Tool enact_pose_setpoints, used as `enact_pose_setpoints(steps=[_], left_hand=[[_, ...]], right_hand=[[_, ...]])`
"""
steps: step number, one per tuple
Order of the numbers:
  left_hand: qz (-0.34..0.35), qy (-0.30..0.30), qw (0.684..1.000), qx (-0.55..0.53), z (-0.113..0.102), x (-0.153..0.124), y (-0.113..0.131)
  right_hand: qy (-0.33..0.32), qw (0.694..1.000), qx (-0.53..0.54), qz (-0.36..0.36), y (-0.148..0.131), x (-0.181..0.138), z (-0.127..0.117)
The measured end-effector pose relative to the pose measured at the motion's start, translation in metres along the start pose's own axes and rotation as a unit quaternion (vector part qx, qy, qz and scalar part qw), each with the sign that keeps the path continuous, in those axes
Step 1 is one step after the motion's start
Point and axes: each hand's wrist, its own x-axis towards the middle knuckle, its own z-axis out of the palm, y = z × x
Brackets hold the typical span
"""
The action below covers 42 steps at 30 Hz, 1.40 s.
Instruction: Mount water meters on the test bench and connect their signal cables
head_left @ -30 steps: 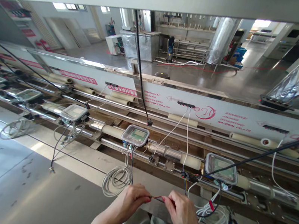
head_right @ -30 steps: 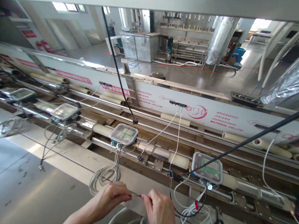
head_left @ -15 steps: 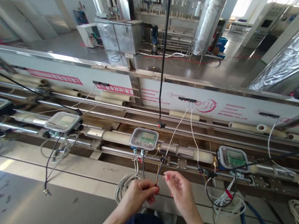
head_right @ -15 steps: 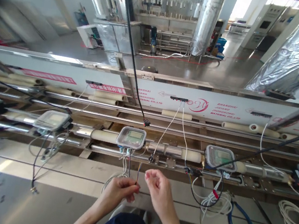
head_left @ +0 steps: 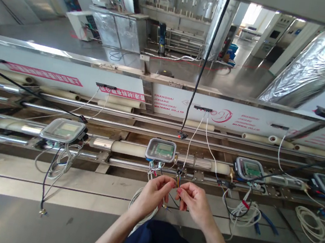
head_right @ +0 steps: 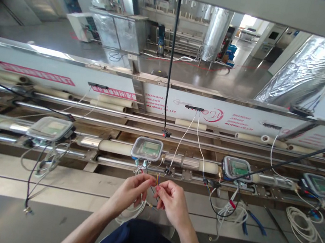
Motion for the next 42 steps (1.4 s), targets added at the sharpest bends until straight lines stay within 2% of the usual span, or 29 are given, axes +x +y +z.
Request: enact_pose_setpoints(steps=[6, 9, 12, 15, 16, 18, 21, 29, 35, 42], left_hand=[[-0.022, 0.027, 0.987, -0.154, 0.022, 0.011, 0.011], [-0.04, 0.041, 0.983, -0.177, 0.03, 0.013, 0.006], [-0.027, 0.105, 0.989, -0.099, 0.034, 0.016, -0.001], [0.067, 0.196, 0.978, 0.022, 0.036, 0.016, -0.003], [0.094, 0.2, 0.974, 0.054, 0.035, 0.015, -0.002], [0.122, 0.167, 0.973, 0.098, 0.035, 0.011, 0.003], [0.121, 0.128, 0.978, 0.113, 0.034, 0.006, 0.008], [0.089, 0.136, 0.986, -0.026, 0.032, 0.007, -0.006], [0.103, 0.158, 0.981, -0.036, 0.031, 0.002, -0.01], [0.109, 0.186, 0.976, -0.035, 0.035, -0.007, -0.013]], right_hand=[[-0.016, 1.0, -0.008, -0.019, -0.003, -0.001, -0.011], [-0.007, 0.999, -0.003, -0.04, -0.005, -0.001, -0.017], [-0.007, 0.999, -0.013, -0.045, -0.003, -0.001, -0.022], [-0.012, 0.999, -0.023, -0.04, 0.002, -0.001, -0.026], [-0.015, 0.999, -0.025, -0.038, 0.004, -0.001, -0.026], [-0.017, 0.999, -0.03, -0.036, 0.006, -0.001, -0.027], [-0.018, 0.999, -0.035, -0.032, 0.006, -0.001, -0.027], [-0.014, 0.999, -0.02, -0.031, 0.005, -0.004, -0.023], [-0.013, 0.998, 0.05, -0.034, 0.006, -0.007, -0.016], [0.034, 0.989, 0.145, -0.02, 0.004, -0.012, -0.011]])
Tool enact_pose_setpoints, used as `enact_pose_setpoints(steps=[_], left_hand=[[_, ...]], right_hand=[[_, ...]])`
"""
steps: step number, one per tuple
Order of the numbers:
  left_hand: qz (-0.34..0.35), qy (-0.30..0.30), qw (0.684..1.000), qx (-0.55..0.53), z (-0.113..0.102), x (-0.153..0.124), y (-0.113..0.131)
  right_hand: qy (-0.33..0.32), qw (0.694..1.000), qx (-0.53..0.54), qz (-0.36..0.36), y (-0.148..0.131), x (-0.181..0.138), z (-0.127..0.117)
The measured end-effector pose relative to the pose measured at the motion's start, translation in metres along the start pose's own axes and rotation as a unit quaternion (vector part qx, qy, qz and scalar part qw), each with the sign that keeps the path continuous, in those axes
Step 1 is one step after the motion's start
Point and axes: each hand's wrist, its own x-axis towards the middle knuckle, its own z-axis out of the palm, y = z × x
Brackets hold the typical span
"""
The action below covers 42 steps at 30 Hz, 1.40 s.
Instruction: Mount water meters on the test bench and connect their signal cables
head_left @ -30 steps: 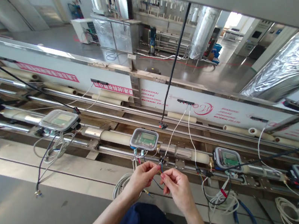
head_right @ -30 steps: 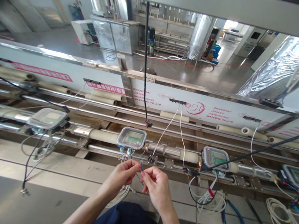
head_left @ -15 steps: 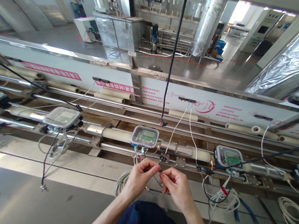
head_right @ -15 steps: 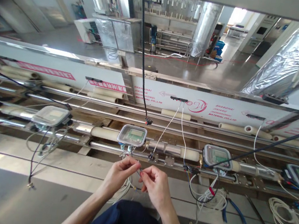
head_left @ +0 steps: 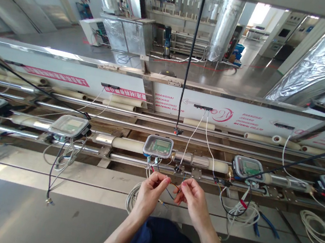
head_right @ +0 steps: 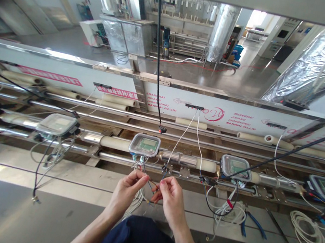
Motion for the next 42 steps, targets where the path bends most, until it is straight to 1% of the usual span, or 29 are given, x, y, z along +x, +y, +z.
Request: enact_pose_setpoints(steps=[2, 4, 6, 9, 12, 14, 17, 21, 24, 26, 28, 31, 32, 37, 42], left_hand=[[-0.005, -0.015, 1.0, -0.014, 0.001, -0.003, 0.0], [-0.002, -0.047, 0.999, -0.022, 0.002, -0.004, 0.001], [0.028, -0.069, 0.997, -0.011, 0.003, -0.006, 0.003], [0.089, -0.066, 0.993, 0.03, 0.003, -0.007, 0.008], [0.107, -0.061, 0.99, 0.067, 0.002, -0.01, 0.012], [0.101, -0.055, 0.989, 0.09, 0.003, -0.013, 0.013], [0.065, -0.052, 0.992, 0.092, 0.004, -0.015, 0.013], [0.007, -0.063, 0.998, 0.004, 0.007, -0.015, 0.013], [-0.033, -0.061, 0.995, -0.074, 0.011, -0.016, 0.013], [-0.047, -0.056, 0.991, -0.115, 0.013, -0.017, 0.012], [-0.046, -0.04, 0.989, -0.136, 0.016, -0.02, 0.011], [-0.029, -0.003, 0.993, -0.119, 0.019, -0.024, 0.011], [-0.026, 0.001, 0.994, -0.11, 0.02, -0.025, 0.011], [-0.038, -0.022, 0.994, -0.1, 0.022, -0.025, 0.012], [-0.045, -0.003, 0.994, -0.103, 0.025, -0.025, 0.011]], right_hand=[[-0.01, 1.0, 0.007, 0.025, -0.001, -0.001, -0.001], [-0.04, 0.998, 0.0, 0.048, -0.002, -0.002, -0.002], [-0.069, 0.996, -0.006, 0.058, -0.002, -0.003, -0.004], [-0.077, 0.995, -0.012, 0.056, -0.001, -0.005, -0.006], [-0.065, 0.997, -0.026, 0.04, -0.001, -0.007, -0.008], [-0.063, 0.997, -0.039, 0.02, 0.0, -0.008, -0.009], [-0.059, 0.996, -0.065, -0.005, 0.002, -0.008, -0.01], [-0.041, 0.993, -0.106, -0.017, 0.003, -0.007, -0.01], [-0.033, 0.992, -0.122, -0.016, 0.003, -0.008, -0.01], [-0.033, 0.992, -0.121, -0.013, 0.001, -0.01, -0.009], [-0.04, 0.992, -0.117, -0.011, -0.002, -0.012, -0.008], [-0.047, 0.993, -0.106, -0.017, -0.004, -0.014, -0.006], [-0.044, 0.994, -0.102, -0.019, -0.005, -0.014, -0.006], [-0.014, 0.995, -0.092, -0.034, -0.004, -0.014, -0.004], [0.01, 0.995, -0.092, -0.04, -0.002, -0.012, -0.003]])
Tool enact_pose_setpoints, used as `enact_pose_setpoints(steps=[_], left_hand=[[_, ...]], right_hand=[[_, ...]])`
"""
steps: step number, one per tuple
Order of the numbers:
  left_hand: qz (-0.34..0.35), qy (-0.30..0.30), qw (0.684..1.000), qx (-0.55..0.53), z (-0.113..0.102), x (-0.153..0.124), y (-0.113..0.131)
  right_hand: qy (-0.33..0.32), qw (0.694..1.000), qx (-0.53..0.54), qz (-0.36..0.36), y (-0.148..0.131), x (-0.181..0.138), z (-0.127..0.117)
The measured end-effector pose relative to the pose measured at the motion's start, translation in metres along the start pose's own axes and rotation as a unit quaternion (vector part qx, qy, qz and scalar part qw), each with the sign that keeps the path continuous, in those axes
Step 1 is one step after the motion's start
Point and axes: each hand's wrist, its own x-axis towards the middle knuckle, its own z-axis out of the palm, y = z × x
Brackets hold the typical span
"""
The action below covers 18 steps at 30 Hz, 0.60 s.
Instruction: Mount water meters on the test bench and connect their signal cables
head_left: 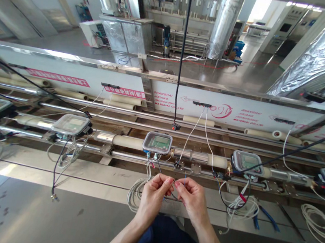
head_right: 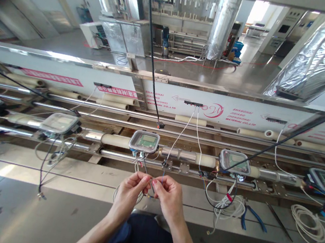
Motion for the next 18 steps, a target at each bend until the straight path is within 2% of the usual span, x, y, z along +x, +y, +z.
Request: enact_pose_setpoints(steps=[6, 13, 16, 18], left_hand=[[0.007, 0.023, 1.0, 0.002, 0.005, -0.001, 0.001], [0.006, 0.007, 1.0, -0.009, 0.009, -0.001, 0.0], [0.009, -0.029, 1.0, 0.008, 0.006, 0.009, 0.001], [0.057, -0.019, 0.997, 0.045, 0.003, 0.024, 0.003]], right_hand=[[0.035, 0.999, -0.009, -0.012, 0.003, 0.003, 0.001], [0.058, 0.998, -0.01, -0.034, 0.002, 0.005, 0.002], [0.07, 0.996, -0.031, -0.046, 0.001, 0.008, -0.001], [0.08, 0.994, -0.041, -0.055, -0.002, 0.01, -0.003]])
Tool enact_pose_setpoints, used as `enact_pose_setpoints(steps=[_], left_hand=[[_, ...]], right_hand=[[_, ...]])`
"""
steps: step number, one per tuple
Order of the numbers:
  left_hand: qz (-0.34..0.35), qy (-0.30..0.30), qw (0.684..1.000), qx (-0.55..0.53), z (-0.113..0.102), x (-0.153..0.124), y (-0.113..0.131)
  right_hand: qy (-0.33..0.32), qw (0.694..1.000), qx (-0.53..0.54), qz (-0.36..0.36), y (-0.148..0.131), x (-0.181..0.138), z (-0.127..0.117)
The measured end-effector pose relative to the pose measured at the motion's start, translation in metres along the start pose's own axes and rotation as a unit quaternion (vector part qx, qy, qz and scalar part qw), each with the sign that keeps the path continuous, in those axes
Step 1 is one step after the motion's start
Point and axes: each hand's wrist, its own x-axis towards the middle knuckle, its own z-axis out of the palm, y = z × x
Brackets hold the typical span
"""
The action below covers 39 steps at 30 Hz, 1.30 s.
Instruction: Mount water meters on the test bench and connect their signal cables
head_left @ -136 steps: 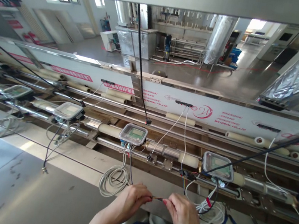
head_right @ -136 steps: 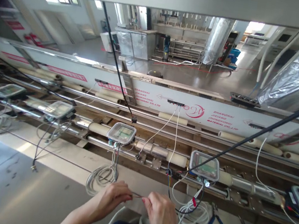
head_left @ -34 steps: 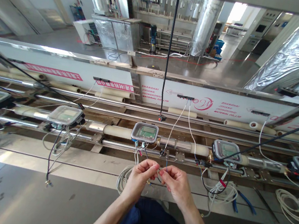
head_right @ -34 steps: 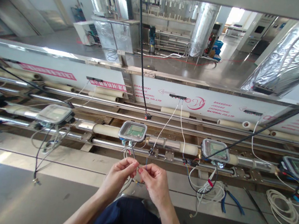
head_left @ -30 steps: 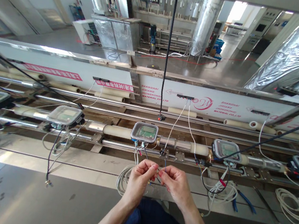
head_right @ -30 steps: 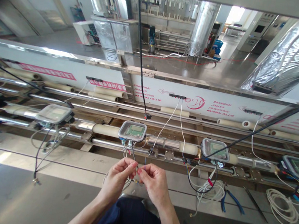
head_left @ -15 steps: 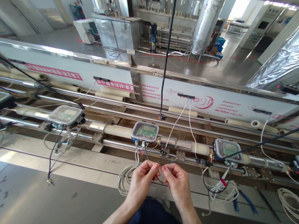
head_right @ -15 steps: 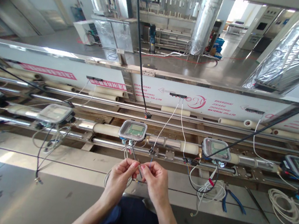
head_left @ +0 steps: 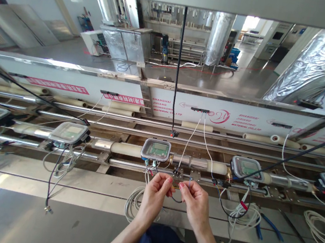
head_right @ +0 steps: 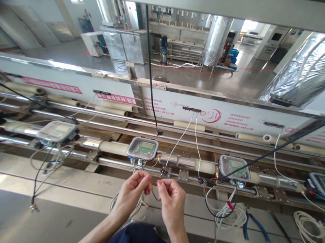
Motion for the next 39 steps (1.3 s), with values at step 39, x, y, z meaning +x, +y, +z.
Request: enact_pose_setpoints(steps=[39], left_hand=[[0.062, -0.113, 0.99, -0.065, 0.008, 0.036, 0.034]], right_hand=[[0.093, 0.984, -0.064, -0.136, -0.039, 0.003, -0.004]])
